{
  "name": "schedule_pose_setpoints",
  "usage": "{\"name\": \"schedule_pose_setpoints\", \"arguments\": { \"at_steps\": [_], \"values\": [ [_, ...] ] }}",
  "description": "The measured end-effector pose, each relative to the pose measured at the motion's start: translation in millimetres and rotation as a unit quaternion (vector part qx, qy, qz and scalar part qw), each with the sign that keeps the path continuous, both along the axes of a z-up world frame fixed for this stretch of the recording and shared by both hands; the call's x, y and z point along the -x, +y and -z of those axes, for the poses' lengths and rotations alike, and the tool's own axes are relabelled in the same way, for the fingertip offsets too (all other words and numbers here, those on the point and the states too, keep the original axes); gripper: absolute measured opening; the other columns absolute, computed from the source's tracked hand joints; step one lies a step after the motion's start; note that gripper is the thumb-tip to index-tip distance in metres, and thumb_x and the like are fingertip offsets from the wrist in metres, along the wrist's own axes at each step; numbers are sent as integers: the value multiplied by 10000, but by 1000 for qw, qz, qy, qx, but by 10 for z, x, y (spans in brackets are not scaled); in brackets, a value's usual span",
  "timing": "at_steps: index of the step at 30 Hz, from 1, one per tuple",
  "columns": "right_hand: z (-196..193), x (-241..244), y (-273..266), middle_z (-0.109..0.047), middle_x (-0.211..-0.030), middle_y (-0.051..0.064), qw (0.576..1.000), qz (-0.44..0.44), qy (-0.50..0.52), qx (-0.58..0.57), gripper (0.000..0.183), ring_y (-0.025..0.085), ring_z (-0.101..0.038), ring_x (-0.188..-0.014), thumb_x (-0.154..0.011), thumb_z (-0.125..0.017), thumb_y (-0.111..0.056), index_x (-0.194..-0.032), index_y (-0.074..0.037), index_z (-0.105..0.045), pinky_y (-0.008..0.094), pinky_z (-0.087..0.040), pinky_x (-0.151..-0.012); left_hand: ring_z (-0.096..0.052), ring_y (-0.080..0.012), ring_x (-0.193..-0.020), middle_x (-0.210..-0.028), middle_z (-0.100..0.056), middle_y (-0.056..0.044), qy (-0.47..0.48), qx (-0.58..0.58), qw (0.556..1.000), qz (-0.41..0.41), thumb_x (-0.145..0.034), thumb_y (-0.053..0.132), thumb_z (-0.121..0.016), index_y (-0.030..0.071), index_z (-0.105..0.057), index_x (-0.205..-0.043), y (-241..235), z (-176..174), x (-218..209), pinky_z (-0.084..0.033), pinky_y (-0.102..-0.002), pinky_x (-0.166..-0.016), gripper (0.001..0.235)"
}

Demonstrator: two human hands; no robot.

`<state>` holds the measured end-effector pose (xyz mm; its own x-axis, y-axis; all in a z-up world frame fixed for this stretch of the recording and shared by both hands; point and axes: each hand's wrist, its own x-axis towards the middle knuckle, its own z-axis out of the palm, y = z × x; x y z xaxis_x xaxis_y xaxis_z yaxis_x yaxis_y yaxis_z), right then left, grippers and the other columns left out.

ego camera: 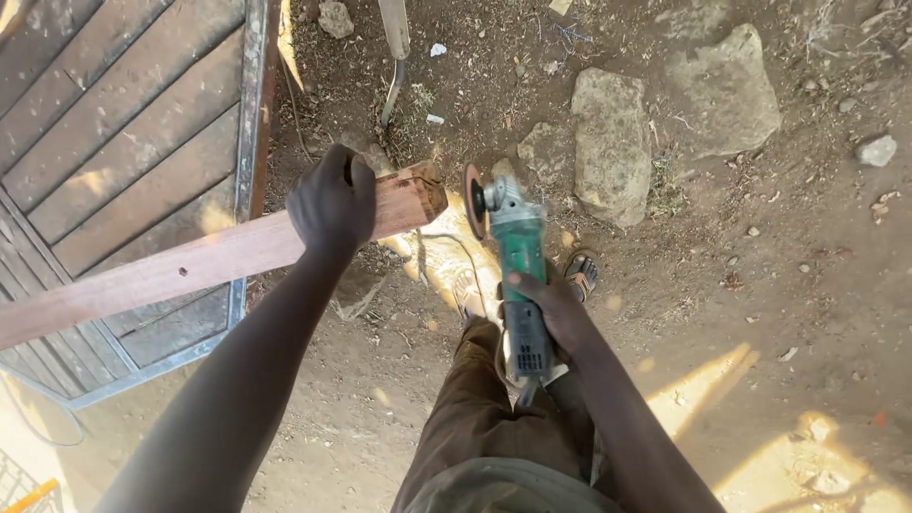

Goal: Sanding wooden furniture components using an angle grinder with a sanding disc

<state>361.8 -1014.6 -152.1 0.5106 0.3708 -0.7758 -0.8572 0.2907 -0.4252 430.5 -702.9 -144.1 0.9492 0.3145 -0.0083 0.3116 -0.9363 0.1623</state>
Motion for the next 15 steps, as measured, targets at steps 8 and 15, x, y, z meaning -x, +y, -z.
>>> {"name": "schedule_pose_setpoints", "arguments": {
  "at_steps": [8, 15],
  "values": [
    [218, -112, 91, -637, -856, 123, 998, -53, -23, -28, 557, 277, -690, -746, -828, -847, -341, -1242, -75, -586, 446, -618, -700, -708, -376, -687, -647, -631, -124, -18, 3, 1000, 4, -977, 325, -547, 156, -657, -853, -46, -89, -65, -516, -483, -668, 236],
    [281, -293, 99, -664, -858, 121, 996, -76, -39, -22, 512, 267, -715, -722, -811, -854, -270, -1224, -94, -610, 425, -638, -671, -700, -371, -666, -635, -623, -115, -22, 14, 1000, -7, -978, 318, -549, 156, -646, -849, -31, -14, -103, -504, -468, -643, 229]
  ]
}}
